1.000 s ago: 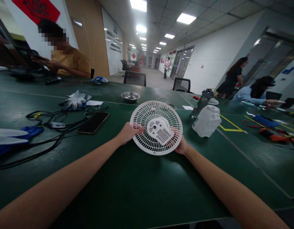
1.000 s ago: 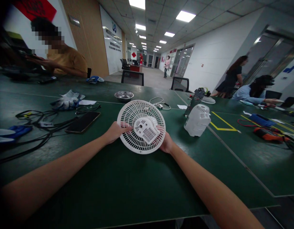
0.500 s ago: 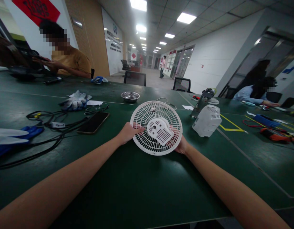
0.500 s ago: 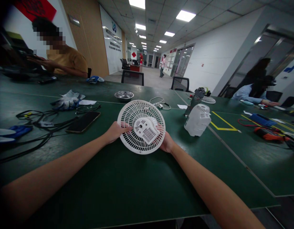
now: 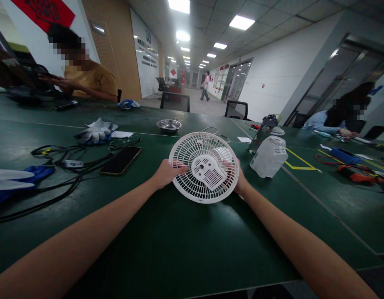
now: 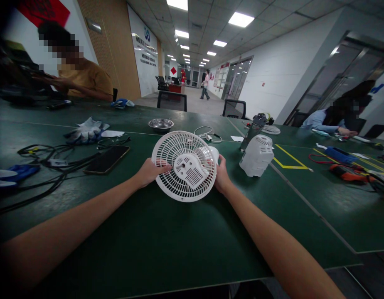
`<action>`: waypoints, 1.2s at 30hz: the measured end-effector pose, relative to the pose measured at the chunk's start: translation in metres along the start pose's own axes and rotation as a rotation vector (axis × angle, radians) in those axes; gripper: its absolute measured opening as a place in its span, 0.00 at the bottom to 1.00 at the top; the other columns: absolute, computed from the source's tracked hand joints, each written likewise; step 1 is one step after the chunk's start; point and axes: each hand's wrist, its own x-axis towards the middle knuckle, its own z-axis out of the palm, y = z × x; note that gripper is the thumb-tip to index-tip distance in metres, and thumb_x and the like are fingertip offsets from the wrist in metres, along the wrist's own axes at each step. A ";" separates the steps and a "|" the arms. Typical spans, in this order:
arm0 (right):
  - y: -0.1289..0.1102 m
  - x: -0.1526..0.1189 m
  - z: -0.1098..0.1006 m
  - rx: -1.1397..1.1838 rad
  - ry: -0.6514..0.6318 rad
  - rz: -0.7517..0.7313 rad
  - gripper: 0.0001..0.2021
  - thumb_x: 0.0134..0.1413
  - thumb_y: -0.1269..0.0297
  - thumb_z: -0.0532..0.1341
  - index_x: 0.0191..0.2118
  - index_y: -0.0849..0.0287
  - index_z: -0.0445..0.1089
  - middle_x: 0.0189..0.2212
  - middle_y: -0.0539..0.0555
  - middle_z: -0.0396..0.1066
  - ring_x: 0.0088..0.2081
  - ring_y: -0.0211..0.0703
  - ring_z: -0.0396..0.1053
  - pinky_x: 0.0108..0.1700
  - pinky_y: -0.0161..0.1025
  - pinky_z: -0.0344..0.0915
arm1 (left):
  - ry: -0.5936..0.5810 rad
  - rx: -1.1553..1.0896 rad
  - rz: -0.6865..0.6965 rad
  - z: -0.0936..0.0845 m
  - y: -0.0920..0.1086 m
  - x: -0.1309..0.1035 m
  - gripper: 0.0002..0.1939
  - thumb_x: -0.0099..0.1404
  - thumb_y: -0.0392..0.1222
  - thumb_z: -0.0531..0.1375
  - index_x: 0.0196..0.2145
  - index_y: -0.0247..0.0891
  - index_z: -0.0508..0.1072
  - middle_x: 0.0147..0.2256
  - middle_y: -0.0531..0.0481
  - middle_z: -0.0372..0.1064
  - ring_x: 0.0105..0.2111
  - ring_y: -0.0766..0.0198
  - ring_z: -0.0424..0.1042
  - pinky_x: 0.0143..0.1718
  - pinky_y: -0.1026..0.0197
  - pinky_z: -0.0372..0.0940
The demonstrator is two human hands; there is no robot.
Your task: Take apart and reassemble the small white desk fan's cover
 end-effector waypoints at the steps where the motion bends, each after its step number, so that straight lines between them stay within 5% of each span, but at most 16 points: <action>1: -0.003 0.004 -0.009 -0.158 0.116 -0.080 0.43 0.47 0.55 0.70 0.65 0.47 0.48 0.42 0.49 0.73 0.39 0.49 0.73 0.50 0.53 0.70 | -0.002 0.003 -0.005 0.000 0.000 0.000 0.13 0.59 0.48 0.70 0.36 0.37 0.79 0.34 0.45 0.80 0.34 0.54 0.79 0.38 0.48 0.75; 6: -0.023 0.016 -0.053 -1.065 0.405 -0.298 0.41 0.45 0.51 0.69 0.64 0.55 0.55 0.48 0.61 0.68 0.48 0.59 0.69 0.56 0.60 0.62 | 0.015 0.033 -0.040 0.000 0.000 0.000 0.12 0.58 0.47 0.70 0.37 0.38 0.79 0.34 0.45 0.80 0.34 0.53 0.80 0.37 0.48 0.75; 12: -0.017 0.024 -0.072 -1.395 0.509 -0.186 0.34 0.49 0.55 0.65 0.62 0.54 0.58 0.53 0.65 0.58 0.46 0.58 0.68 0.50 0.56 0.66 | 0.033 0.026 -0.064 0.001 0.000 0.000 0.11 0.58 0.47 0.70 0.35 0.38 0.79 0.32 0.44 0.79 0.32 0.52 0.79 0.35 0.48 0.74; 18: -0.028 0.025 -0.073 -1.458 0.551 -0.444 0.25 0.50 0.58 0.64 0.54 0.56 0.63 0.51 0.62 0.59 0.54 0.59 0.61 0.58 0.55 0.60 | 0.046 -0.028 -0.125 0.004 0.006 -0.002 0.08 0.58 0.42 0.70 0.34 0.37 0.79 0.32 0.44 0.79 0.30 0.54 0.79 0.33 0.50 0.74; 22: -0.051 0.021 -0.085 -1.421 0.803 -0.668 0.28 0.48 0.60 0.64 0.56 0.57 0.61 0.57 0.64 0.55 0.61 0.62 0.53 0.62 0.60 0.52 | 0.055 -0.039 -0.152 0.005 0.004 0.000 0.08 0.57 0.42 0.70 0.34 0.37 0.79 0.32 0.45 0.79 0.30 0.55 0.79 0.33 0.51 0.74; 27: -0.051 0.025 -0.115 -1.297 1.009 -0.514 0.39 0.42 0.63 0.65 0.62 0.56 0.54 0.61 0.67 0.51 0.63 0.68 0.51 0.61 0.66 0.51 | 0.059 -0.036 -0.141 0.004 -0.002 0.002 0.10 0.57 0.44 0.71 0.35 0.37 0.79 0.32 0.45 0.80 0.30 0.54 0.79 0.34 0.50 0.74; 36: -0.025 0.038 -0.153 -1.004 0.931 -0.245 0.51 0.37 0.56 0.69 0.66 0.56 0.43 0.58 0.67 0.64 0.55 0.62 0.67 0.58 0.55 0.62 | 0.025 -0.013 -0.151 0.001 0.002 0.000 0.10 0.58 0.46 0.70 0.35 0.38 0.79 0.32 0.44 0.80 0.31 0.53 0.79 0.35 0.48 0.74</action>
